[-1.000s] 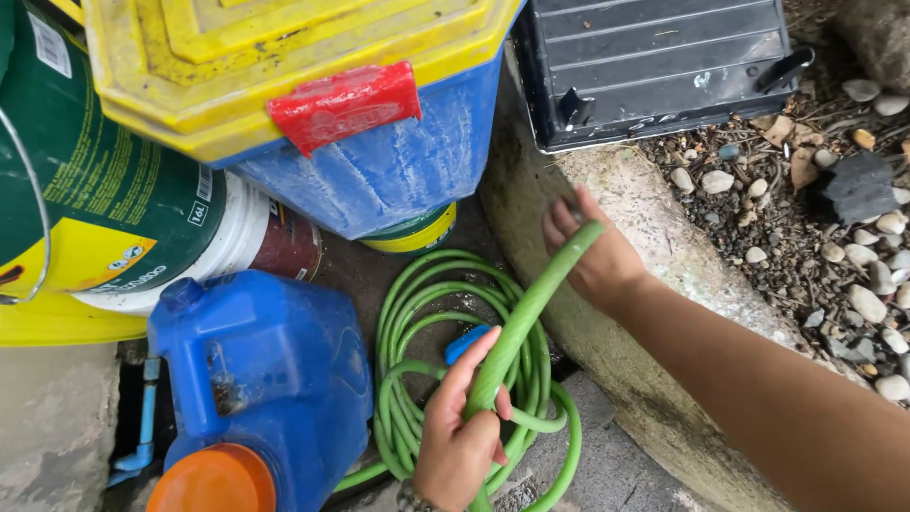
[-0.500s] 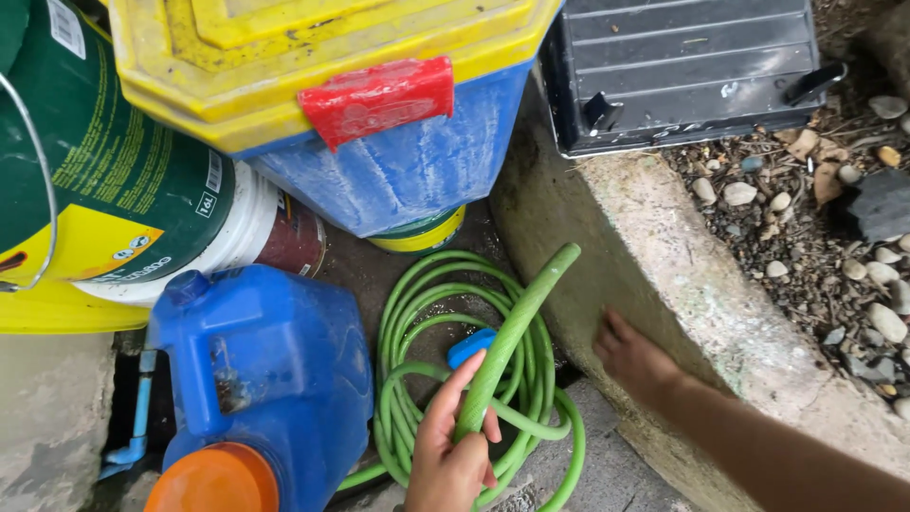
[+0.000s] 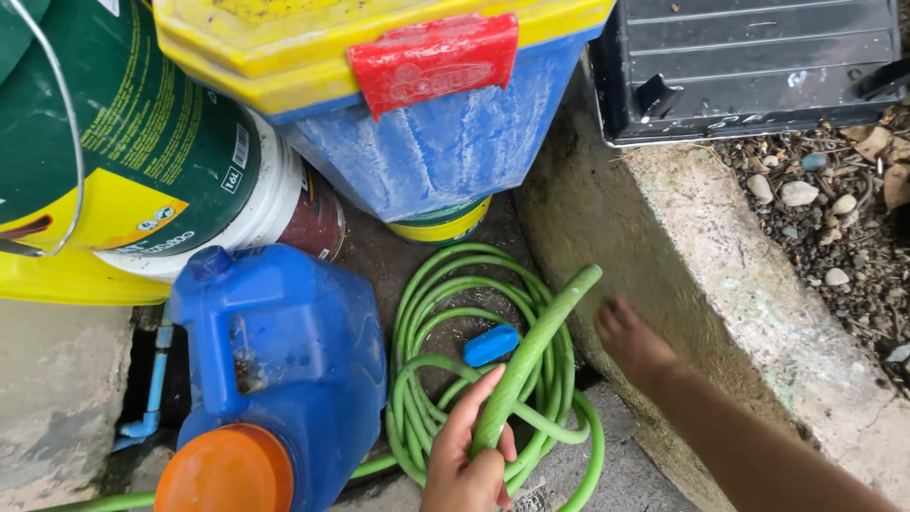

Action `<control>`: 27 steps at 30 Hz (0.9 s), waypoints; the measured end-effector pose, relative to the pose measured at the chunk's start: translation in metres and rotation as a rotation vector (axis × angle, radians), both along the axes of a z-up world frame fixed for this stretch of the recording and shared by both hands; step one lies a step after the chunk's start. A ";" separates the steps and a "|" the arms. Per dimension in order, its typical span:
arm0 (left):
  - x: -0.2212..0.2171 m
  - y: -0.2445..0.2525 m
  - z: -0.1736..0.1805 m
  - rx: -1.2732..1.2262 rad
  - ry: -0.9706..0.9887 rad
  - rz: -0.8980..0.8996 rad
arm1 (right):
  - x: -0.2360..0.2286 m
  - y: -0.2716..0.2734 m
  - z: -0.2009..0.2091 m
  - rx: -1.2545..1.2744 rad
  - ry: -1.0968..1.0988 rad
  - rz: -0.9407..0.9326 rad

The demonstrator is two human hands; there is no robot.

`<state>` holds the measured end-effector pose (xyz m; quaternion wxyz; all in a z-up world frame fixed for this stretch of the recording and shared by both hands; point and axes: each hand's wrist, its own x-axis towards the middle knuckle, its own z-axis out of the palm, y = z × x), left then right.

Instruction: Scrubbing a green garden hose with a brush in an outdoor utility area.

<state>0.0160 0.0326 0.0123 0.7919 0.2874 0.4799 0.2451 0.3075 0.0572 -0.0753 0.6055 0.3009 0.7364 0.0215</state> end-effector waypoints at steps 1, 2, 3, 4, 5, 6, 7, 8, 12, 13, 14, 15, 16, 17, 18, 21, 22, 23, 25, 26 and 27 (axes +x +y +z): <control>-0.001 -0.001 0.003 -0.003 0.002 0.001 | 0.007 -0.019 -0.014 -0.003 0.002 0.001; -0.002 -0.001 0.006 -0.015 0.025 -0.024 | 0.014 -0.039 -0.028 -0.033 0.024 -0.008; -0.002 0.001 0.010 -0.021 0.047 -0.053 | 0.022 -0.056 -0.041 -0.057 0.045 -0.021; -0.002 -0.002 0.003 -0.017 0.048 -0.056 | 0.019 -0.054 -0.032 -0.053 0.045 -0.025; -0.003 -0.006 -0.003 0.013 0.021 -0.060 | 0.016 -0.052 -0.023 -0.089 0.007 -0.007; -0.003 -0.009 -0.008 0.044 -0.006 -0.065 | 0.013 -0.050 -0.014 -0.124 -0.031 0.010; -0.004 -0.011 -0.008 0.043 -0.008 -0.067 | 0.001 -0.025 0.028 -0.125 -0.032 0.008; -0.005 -0.013 -0.007 0.071 -0.018 -0.072 | -0.011 0.000 0.070 -0.098 -0.051 -0.019; 0.000 -0.005 0.012 0.036 -0.050 -0.026 | -0.035 0.077 0.181 0.055 -0.119 -0.019; 0.001 -0.003 0.018 0.037 -0.052 -0.026 | -0.030 0.077 0.177 0.056 -0.121 -0.019; 0.001 -0.001 0.023 0.030 -0.053 -0.030 | -0.025 0.078 0.174 0.118 -0.069 -0.060; 0.002 0.002 0.029 0.025 -0.055 -0.035 | -0.019 0.079 0.171 0.181 -0.017 -0.101; 0.004 0.002 0.033 0.027 -0.058 -0.036 | -0.016 0.064 0.168 0.183 -0.020 -0.102; 0.005 0.003 0.037 0.022 -0.063 -0.043 | -0.013 0.050 0.166 0.125 -0.009 -0.047; 0.007 0.003 0.042 0.017 -0.068 -0.050 | -0.011 0.036 0.163 0.066 0.001 0.007; 0.008 -0.008 0.024 0.158 -0.124 -0.096 | 0.028 -0.041 0.115 0.002 0.173 -0.099; 0.010 -0.009 0.027 0.161 -0.124 -0.099 | 0.038 -0.057 0.112 0.006 0.173 -0.102; 0.011 -0.008 0.030 0.154 -0.117 -0.102 | 0.048 -0.073 0.110 0.022 0.260 -0.146; 0.013 -0.010 0.029 0.149 -0.114 -0.110 | 0.063 -0.088 0.108 0.043 0.346 -0.194; 0.013 -0.012 0.025 0.174 -0.125 -0.111 | 0.068 -0.088 0.109 0.216 0.563 -0.152; 0.014 -0.013 0.021 0.199 -0.138 -0.111 | 0.074 -0.087 0.110 0.396 0.773 -0.107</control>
